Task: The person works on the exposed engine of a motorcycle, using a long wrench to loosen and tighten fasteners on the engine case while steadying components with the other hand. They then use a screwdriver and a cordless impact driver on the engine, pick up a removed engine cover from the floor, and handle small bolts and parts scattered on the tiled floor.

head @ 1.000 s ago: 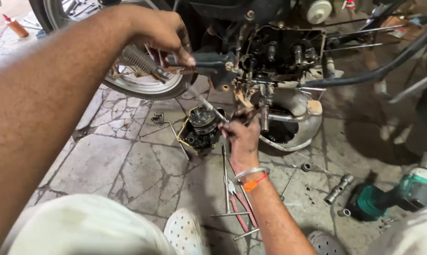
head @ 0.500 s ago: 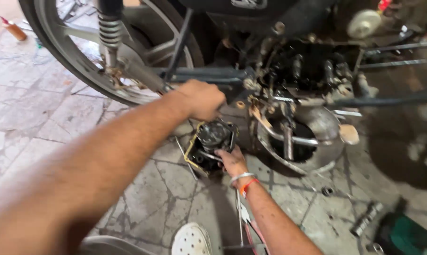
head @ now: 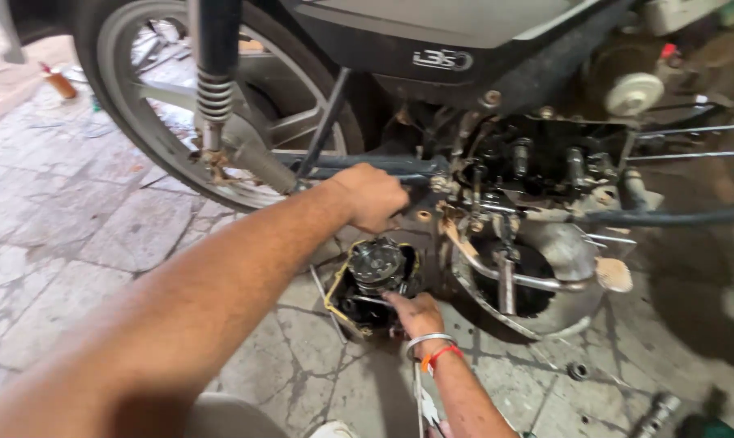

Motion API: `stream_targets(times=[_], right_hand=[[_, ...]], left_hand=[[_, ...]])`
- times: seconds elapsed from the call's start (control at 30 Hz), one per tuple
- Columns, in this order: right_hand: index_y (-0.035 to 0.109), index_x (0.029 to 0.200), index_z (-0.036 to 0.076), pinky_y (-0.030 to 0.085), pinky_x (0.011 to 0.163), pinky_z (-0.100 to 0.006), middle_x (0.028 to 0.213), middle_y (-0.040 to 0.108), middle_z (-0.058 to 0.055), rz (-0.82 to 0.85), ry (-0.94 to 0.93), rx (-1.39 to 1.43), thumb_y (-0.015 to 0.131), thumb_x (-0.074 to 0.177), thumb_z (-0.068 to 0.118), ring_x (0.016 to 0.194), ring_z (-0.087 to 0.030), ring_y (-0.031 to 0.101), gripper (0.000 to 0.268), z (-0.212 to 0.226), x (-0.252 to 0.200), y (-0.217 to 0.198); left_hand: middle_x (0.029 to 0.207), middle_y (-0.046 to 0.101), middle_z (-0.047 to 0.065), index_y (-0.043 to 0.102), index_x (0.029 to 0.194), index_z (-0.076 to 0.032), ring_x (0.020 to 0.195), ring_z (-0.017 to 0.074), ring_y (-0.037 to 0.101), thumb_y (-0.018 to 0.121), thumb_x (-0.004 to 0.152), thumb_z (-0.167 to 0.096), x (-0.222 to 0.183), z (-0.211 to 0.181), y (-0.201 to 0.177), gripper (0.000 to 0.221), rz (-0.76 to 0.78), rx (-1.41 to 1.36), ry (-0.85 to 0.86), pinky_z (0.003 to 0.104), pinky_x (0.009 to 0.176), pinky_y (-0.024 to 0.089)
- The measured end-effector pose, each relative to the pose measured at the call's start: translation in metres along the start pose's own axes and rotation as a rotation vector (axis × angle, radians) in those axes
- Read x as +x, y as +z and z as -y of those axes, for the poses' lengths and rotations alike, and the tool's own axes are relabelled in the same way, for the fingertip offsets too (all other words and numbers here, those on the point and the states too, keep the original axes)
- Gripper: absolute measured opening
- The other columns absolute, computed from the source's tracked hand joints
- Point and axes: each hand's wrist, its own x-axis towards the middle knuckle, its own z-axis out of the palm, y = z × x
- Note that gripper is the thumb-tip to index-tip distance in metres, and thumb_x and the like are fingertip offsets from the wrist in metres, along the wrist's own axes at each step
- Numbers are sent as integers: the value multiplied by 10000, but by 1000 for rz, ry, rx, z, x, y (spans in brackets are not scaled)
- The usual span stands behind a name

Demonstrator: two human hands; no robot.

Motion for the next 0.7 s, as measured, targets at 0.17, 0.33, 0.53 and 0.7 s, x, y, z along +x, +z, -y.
stream_targets(times=[0.17, 0.33, 0.53, 0.7], right_hand=[[709, 998, -33, 512, 460, -442, 812, 610, -159, 126, 76, 16, 798, 807, 389, 580, -293, 598, 471, -46, 15, -24], [727, 1131, 56, 568, 856, -416, 1073, 758, -200, 128, -247, -649, 724, 819, 503, 956, -331, 734, 545, -37, -20, -60], [571, 1397, 131, 480, 1043, -451, 1308, 641, -194, 695, -443, -1420, 678, 865, 557, 1220, -379, 602, 690, 101, -103, -122], [522, 1444, 189, 501, 1036, -455, 1311, 650, -139, 565, -419, -1713, 622, 894, 539, 1209, -341, 632, 659, 207, -172, -196]], left_hand=[[1038, 740, 185, 755, 1006, -72, 998, 386, 715, 733, 848, -432, -6, -10, -7, 395, 92, 51, 17, 508, 847, 578], [1079, 742, 167, 766, 1049, -127, 1027, 382, 714, 705, 864, -389, -8, -6, -10, 327, 124, 32, -4, 514, 868, 576], [1096, 743, 154, 772, 1063, -134, 1049, 361, 713, 723, 844, -388, -1, -12, -9, 339, 188, -15, -30, 500, 891, 579], [1094, 745, 159, 761, 1060, -79, 1044, 349, 723, 732, 855, -442, 7, -43, -19, 417, 263, 13, -2, 473, 898, 583]])
